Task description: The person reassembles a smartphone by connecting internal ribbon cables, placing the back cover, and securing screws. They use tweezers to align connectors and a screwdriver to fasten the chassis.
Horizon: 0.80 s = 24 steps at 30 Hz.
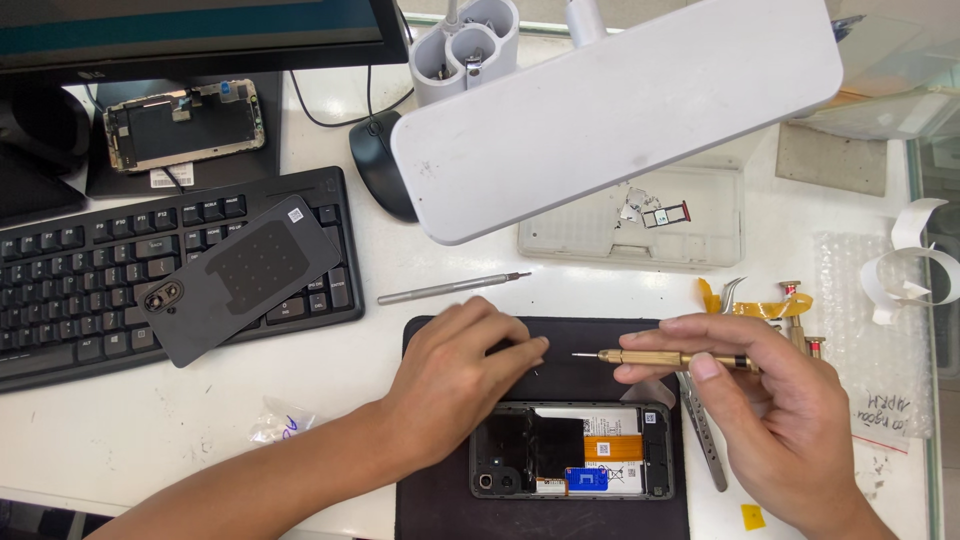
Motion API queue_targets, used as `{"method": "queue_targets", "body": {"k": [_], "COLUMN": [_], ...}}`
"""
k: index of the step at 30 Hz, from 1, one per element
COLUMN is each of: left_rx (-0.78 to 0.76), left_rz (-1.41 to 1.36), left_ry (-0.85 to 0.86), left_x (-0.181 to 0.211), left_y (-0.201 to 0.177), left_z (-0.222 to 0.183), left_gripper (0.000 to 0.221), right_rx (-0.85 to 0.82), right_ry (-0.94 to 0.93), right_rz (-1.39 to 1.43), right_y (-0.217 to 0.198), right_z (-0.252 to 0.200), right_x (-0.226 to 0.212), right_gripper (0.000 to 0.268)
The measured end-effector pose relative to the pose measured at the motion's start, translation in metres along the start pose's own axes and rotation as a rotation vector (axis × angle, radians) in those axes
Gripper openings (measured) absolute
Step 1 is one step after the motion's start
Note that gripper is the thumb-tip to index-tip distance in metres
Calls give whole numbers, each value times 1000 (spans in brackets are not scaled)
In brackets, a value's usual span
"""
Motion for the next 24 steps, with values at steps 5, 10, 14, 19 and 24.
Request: {"method": "queue_targets", "body": {"k": [5,10,14,19,24], "left_rx": [-180,-212,-143,-11,-3], "left_rz": [9,-143,-220,-108,133], "left_ry": [-26,-74,-174,-146,-61], "left_x": [-8,-14,-17,-15,-7], "left_y": [-3,-15,-23,-30,-26], "left_z": [1,4,5,1,-3], "left_gripper": [32,32,28,26,32], "right_rx": [7,22,84,208,302], "right_ry": [-9,-11,-7,-81,-182], "right_rz": [-24,-67,-98,-107,-26], "right_y": [-1,-2,-3,-3,-9], "right_z": [6,10,12,17,26], "right_x": [0,-4,-11,-16,-10], "right_gripper": [26,26,25,25,31]}}
Point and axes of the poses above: each hand's wrist, its own z-axis towards the middle knuckle, its own y-axis out of the palm, x = y × z, the point moved 3 cm from there along z, towards the middle knuckle, and after that the axes turned 5 degrees about z, right-handed, at the moved point
